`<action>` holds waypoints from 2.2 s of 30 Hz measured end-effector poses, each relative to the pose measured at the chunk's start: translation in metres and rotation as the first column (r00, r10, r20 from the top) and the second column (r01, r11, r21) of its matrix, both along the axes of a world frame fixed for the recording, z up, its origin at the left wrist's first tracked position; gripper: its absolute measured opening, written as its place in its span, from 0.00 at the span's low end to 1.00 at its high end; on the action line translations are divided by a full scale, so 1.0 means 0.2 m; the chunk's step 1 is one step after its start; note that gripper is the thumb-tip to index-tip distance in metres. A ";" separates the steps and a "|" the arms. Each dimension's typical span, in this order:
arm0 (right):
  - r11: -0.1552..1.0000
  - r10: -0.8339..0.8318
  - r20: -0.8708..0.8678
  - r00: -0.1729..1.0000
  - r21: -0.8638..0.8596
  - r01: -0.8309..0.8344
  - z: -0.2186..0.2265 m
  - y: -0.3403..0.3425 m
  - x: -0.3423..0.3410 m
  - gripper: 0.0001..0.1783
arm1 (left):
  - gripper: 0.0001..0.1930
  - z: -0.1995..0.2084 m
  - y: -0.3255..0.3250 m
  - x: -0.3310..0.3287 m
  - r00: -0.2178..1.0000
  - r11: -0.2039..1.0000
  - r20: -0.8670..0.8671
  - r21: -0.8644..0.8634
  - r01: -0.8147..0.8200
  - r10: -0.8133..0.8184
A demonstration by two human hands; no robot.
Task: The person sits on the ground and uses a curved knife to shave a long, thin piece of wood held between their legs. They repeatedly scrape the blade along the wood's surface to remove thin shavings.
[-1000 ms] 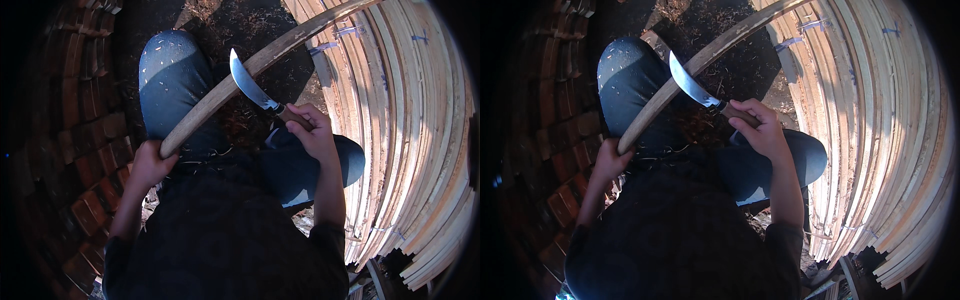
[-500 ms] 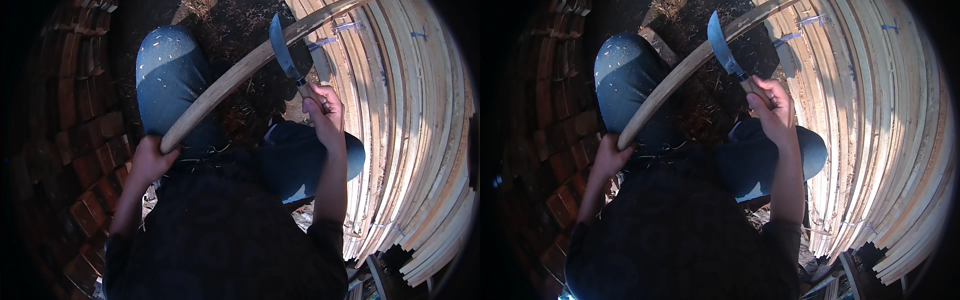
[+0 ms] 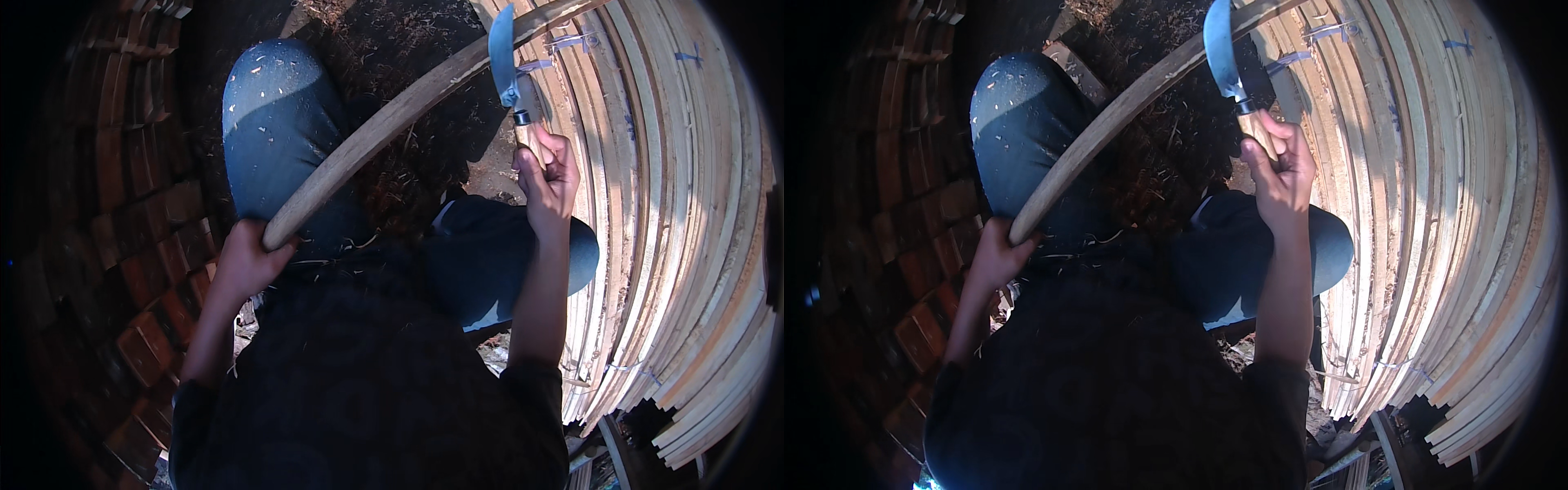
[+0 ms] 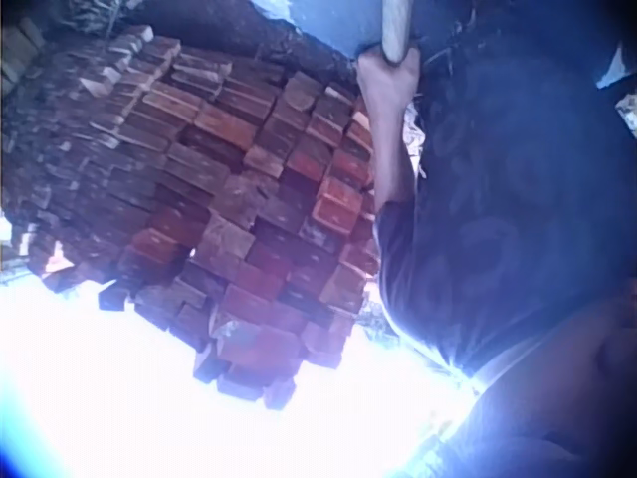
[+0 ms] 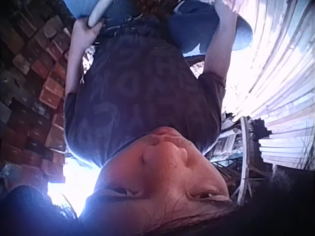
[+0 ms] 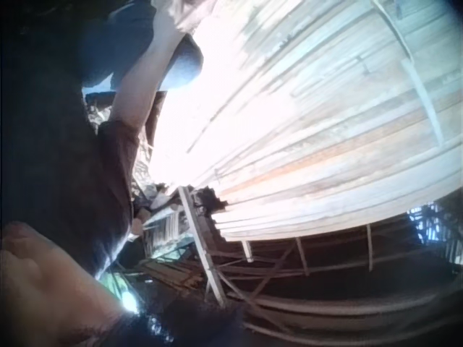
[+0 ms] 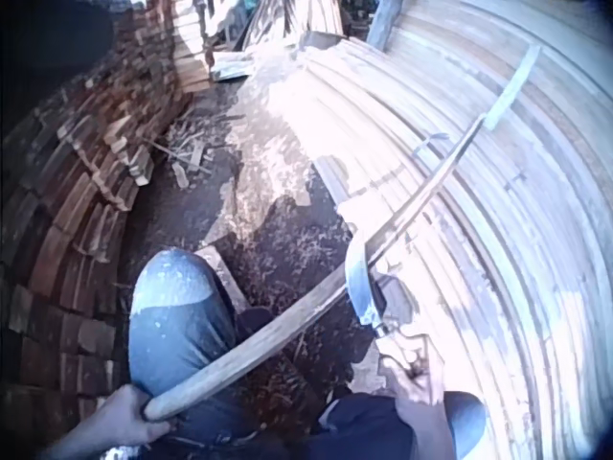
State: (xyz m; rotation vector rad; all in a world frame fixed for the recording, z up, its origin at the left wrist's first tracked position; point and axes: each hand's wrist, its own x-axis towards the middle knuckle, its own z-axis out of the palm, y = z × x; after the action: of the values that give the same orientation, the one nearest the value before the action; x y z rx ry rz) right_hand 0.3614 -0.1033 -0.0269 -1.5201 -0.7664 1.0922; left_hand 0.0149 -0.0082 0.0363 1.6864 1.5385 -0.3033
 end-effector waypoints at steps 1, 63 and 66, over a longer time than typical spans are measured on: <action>0.995 0.088 -0.037 0.995 -0.044 -0.089 0.00 0.01 -0.01 0.16 | 0.18 0.00 0.00 0.00 1.000 1.000 0.001 0.016 0.013 -0.013; 0.988 -0.120 0.061 0.991 0.109 0.113 0.02 -0.09 0.05 0.15 | 0.20 -0.03 -0.01 -0.04 1.000 1.000 -0.010 0.019 0.022 -0.022; 0.997 -0.059 0.193 0.979 0.057 0.049 0.03 -0.08 0.02 0.15 | 0.20 -0.03 0.02 -0.02 0.999 0.998 -0.009 -0.047 0.030 -0.031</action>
State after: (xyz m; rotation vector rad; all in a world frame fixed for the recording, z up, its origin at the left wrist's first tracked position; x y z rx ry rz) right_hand 0.3661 -0.1199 -0.0212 -1.6099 -0.8758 0.8850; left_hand 0.0107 -0.0044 0.0309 1.6756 1.5027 -0.3611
